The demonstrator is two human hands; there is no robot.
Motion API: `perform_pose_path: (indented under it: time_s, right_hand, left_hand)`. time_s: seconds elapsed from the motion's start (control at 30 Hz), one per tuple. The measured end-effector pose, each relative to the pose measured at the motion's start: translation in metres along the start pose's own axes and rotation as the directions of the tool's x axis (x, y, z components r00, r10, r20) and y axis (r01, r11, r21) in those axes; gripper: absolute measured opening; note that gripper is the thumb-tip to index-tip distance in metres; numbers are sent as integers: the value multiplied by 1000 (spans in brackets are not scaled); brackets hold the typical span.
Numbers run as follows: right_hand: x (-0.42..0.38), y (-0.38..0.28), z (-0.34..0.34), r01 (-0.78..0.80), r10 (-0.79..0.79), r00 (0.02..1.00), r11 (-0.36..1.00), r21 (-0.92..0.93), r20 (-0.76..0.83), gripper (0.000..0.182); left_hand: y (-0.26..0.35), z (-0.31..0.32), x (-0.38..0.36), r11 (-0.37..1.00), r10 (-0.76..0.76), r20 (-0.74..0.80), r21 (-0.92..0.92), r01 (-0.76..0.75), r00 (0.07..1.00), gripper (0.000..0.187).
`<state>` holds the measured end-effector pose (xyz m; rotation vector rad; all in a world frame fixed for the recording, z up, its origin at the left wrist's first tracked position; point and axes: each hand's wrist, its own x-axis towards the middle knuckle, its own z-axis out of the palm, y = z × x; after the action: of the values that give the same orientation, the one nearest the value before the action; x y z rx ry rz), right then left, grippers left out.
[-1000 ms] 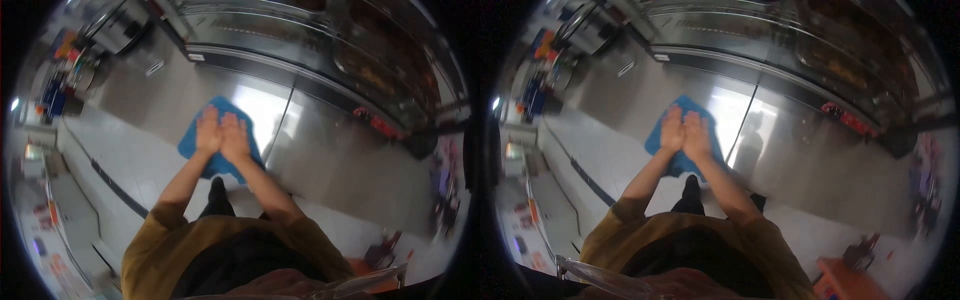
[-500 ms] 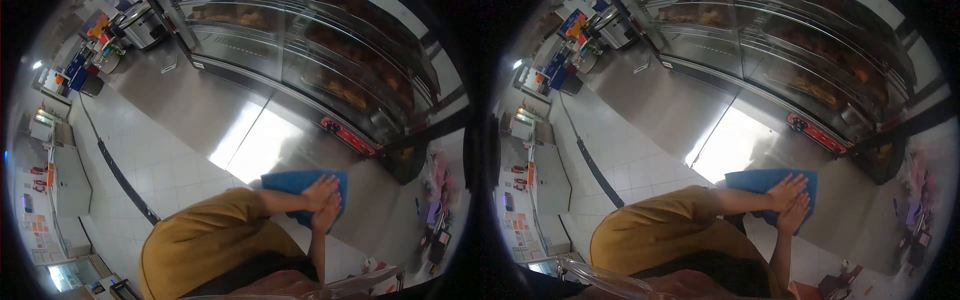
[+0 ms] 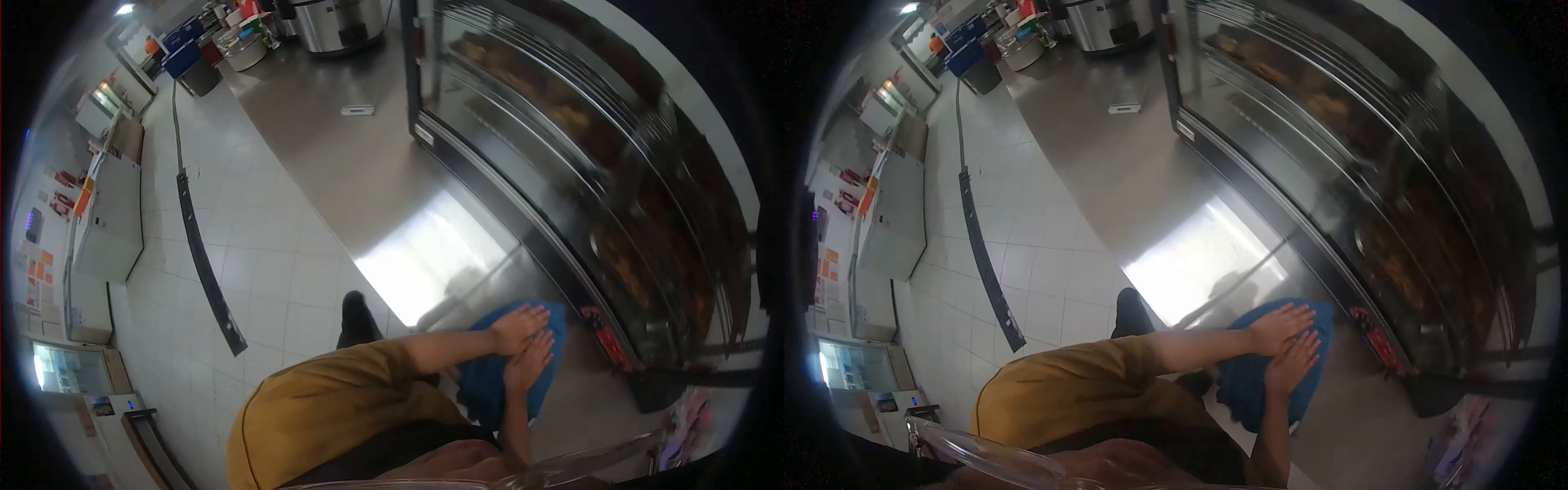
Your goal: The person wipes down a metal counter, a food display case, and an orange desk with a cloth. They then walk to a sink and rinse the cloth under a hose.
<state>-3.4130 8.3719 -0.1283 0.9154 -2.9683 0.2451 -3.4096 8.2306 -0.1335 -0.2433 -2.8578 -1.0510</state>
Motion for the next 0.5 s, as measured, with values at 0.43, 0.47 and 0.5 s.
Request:
perform_pose_path:
  time_s: [0.43,0.47,0.5]
  right_hand:
    - [234,-461,85,386,-391,919,919,76,53,57]
    - [253,-488,92,379,-383,923,922,83,42,57]
    - [270,-514,98,370,-374,927,925,91,36,58]
  left_hand:
    - [-352,-325,-185,887,-288,-464,200,415,838,55]
    - [-377,-345,-189,877,-298,-469,208,432,831,55]
    - [-401,-362,-193,867,-311,-471,214,449,825,55]
